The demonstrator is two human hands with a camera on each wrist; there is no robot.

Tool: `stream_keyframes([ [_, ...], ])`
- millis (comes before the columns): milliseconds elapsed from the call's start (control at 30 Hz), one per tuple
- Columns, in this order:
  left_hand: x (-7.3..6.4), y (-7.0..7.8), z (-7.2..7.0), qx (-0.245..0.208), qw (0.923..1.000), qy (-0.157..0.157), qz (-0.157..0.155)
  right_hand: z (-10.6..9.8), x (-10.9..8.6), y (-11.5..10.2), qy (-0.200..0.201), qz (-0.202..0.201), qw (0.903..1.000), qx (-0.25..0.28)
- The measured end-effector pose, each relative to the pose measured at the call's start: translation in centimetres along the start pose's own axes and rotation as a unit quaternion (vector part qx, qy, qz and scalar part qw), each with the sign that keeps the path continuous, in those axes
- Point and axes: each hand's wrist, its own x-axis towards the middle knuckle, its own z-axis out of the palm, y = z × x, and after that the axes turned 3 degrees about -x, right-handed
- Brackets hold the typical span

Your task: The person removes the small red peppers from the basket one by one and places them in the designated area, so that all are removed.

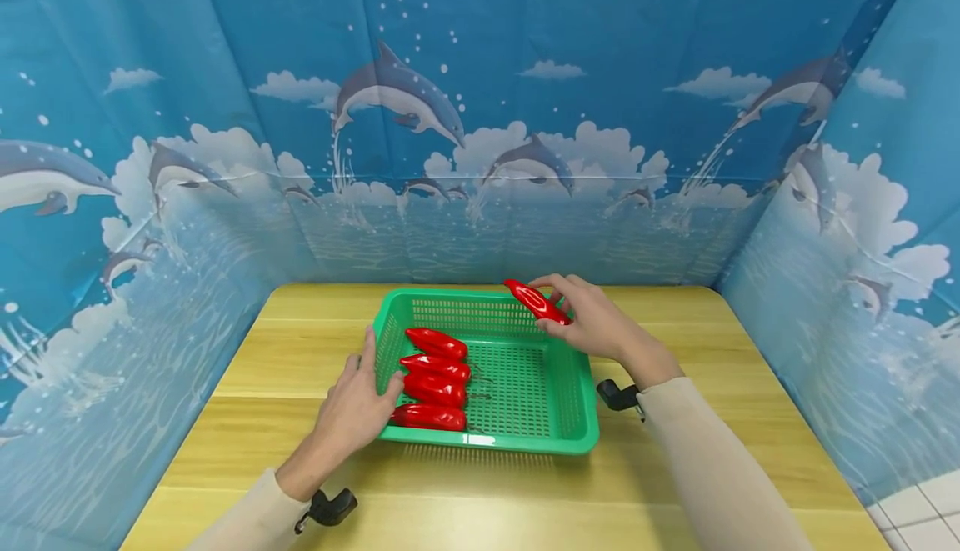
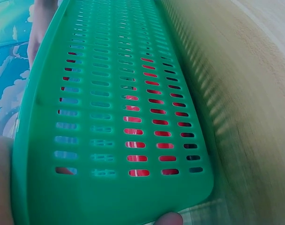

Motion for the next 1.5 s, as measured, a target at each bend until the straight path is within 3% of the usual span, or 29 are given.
stream_keyframes([
  [267, 0.0, 0.2, 0.0, -0.004, 1.0, 0.004, -0.001, -0.4, -2.2, 2.1, 0.027, 0.032, 0.998, 0.047],
  [833, -0.2, 0.3, -0.3, 0.018, 0.9997, 0.017, -0.006, 0.5, -6.1, 5.9, 0.04, 0.109, 0.992, 0.049],
  [1233, -0.4, -0.1, -0.3, 0.02, 0.9997, 0.015, -0.003, 3.6, -8.0, 7.8, 0.026, 0.133, 0.9906, 0.013],
  [1500, -0.5, -0.1, -0.2, 0.02, 0.9996, 0.018, 0.001, 4.6, -9.2, 8.6, 0.012, 0.158, 0.9868, -0.033],
])
